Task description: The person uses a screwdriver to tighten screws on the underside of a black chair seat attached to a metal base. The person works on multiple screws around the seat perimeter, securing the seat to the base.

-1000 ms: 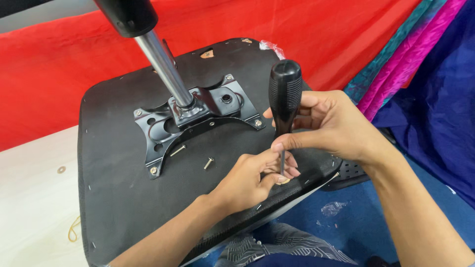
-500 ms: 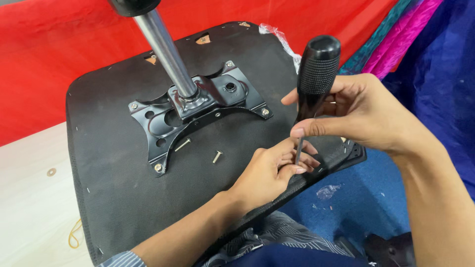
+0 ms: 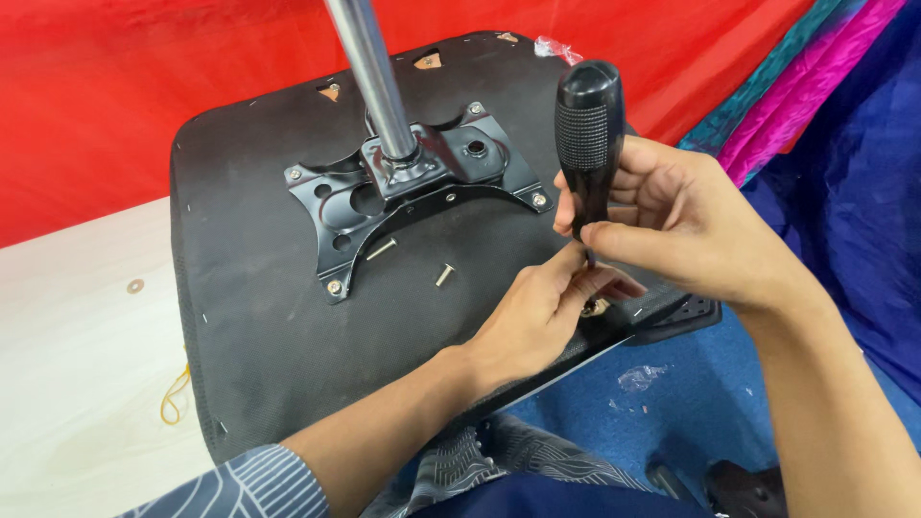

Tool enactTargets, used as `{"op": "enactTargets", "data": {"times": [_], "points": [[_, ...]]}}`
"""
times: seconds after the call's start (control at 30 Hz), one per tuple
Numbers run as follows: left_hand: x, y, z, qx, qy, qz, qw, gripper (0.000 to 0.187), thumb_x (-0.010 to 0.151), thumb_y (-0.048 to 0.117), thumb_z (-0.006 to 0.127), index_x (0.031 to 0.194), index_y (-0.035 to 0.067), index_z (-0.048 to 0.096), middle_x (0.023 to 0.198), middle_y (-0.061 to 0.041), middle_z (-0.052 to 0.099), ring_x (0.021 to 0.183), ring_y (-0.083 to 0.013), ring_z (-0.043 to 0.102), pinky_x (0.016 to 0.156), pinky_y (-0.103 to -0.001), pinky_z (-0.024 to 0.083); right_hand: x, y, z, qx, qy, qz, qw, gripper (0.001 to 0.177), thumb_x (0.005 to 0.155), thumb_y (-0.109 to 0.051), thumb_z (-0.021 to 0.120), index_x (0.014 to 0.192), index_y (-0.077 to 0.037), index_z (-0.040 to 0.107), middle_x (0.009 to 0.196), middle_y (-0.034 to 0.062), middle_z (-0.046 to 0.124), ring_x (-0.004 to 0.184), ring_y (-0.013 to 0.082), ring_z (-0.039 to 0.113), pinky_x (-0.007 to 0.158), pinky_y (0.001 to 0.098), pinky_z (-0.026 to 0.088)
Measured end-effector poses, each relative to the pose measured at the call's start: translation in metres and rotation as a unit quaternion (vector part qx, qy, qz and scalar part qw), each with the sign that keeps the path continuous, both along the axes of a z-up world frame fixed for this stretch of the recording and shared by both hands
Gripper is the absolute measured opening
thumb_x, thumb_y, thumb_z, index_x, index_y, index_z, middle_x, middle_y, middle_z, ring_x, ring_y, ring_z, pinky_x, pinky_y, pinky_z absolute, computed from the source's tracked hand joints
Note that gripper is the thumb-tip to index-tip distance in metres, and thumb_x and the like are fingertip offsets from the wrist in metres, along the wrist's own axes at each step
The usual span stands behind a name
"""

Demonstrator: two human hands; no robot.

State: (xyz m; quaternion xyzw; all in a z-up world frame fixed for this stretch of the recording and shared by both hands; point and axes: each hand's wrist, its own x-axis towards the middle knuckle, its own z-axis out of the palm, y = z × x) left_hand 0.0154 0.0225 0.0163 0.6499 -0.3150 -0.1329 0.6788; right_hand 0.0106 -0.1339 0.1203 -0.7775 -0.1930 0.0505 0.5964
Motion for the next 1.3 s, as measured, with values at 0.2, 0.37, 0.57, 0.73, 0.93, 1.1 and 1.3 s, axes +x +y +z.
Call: {"op": "enactTargets", "data": {"times": [0.2, 0.37, 0.57, 0.73, 0.93, 1.1, 1.3], "points": [[0.000, -0.004, -0.001, 0.013, -0.021, 0.010, 1.000, 0.019, 0.109, 0.015, 0.051, 0.112, 0.000, 0.062, 0.090, -0.009, 0.073, 0.087, -0.0192, 0.073, 0.084, -0.033, 0.058, 0.002, -0.010, -0.004, -0.021, -0.047, -0.061, 0.997, 0.021, 0.088, -0.006, 0.080, 0.106, -0.003, 0.070, 0.085, -0.0026, 0.069, 0.074, 0.0026, 0.065, 0.064, 0.0196, 0.054], [-0.003, -0.018, 0.000, 0.003, -0.057, 0.019, 0.998, 0.018, 0.106, 0.013, 0.051, 0.115, 0.001, 0.060, 0.091, -0.006, 0.068, 0.083, -0.0172, 0.071, 0.082, -0.032, 0.058, 0.002, -0.042, 0.009, -0.118, -0.040, -0.043, 0.991, 0.036, 0.082, -0.004, 0.087, 0.116, -0.004, 0.078, 0.085, 0.0012, 0.071, 0.070, 0.0074, 0.059, 0.058, 0.0249, 0.045], [-0.009, -0.026, -0.002, 0.016, -0.059, 0.038, 0.997, 0.015, 0.107, 0.011, 0.050, 0.112, 0.002, 0.060, 0.090, -0.006, 0.072, 0.088, -0.0159, 0.072, 0.086, -0.031, 0.056, 0.017, -0.067, 0.022, -0.141, -0.083, 0.084, 0.983, 0.048, 0.076, -0.003, 0.085, 0.121, -0.006, 0.072, 0.100, 0.0027, 0.076, 0.092, 0.0104, 0.072, 0.081, 0.0253, 0.060], [-0.011, -0.028, -0.003, 0.046, -0.028, 0.047, 0.997, 0.017, 0.106, 0.014, 0.052, 0.109, 0.002, 0.064, 0.090, -0.006, 0.075, 0.091, -0.0127, 0.073, 0.089, -0.029, 0.058, 0.031, -0.077, 0.022, -0.053, -0.036, 0.149, 0.987, 0.068, 0.074, 0.004, 0.083, 0.135, -0.006, 0.054, 0.123, 0.0054, 0.063, 0.103, 0.0174, 0.077, 0.084, 0.0321, 0.062], [-0.011, -0.027, -0.006, 0.079, -0.020, 0.079, 0.994, 0.015, 0.101, 0.014, 0.062, 0.107, 0.003, 0.071, 0.095, -0.004, 0.080, 0.092, -0.0075, 0.072, 0.088, -0.027, 0.057, 0.034, -0.087, 0.018, -0.049, -0.009, 0.142, 0.989, 0.070, 0.072, 0.011, 0.085, 0.132, -0.005, 0.051, 0.108, 0.0145, 0.072, 0.099, 0.0216, 0.079, 0.083, 0.0349, 0.063], [-0.011, -0.029, -0.011, 0.048, 0.012, 0.074, 0.996, 0.015, 0.100, 0.011, 0.066, 0.107, 0.000, 0.072, 0.098, -0.007, 0.080, 0.096, -0.0095, 0.072, 0.090, -0.028, 0.057, 0.024, -0.086, 0.012, -0.045, -0.032, 0.165, 0.985, 0.039, 0.079, 0.010, 0.078, 0.114, 0.000, 0.066, 0.111, 0.0152, 0.077, 0.105, 0.0202, 0.074, 0.091, 0.0358, 0.061], [-0.005, -0.027, -0.006, -0.006, 0.043, 0.029, 0.999, 0.025, 0.098, 0.009, 0.056, 0.121, 0.003, 0.065, 0.109, -0.007, 0.076, 0.109, -0.0122, 0.072, 0.090, -0.029, 0.055, 0.026, -0.077, 0.009, 0.022, -0.007, 0.167, 0.986, 0.039, 0.088, 0.004, 0.067, 0.126, -0.003, 0.061, 0.118, 0.0098, 0.074, 0.112, 0.0154, 0.072, 0.098, 0.0328, 0.059]]}}
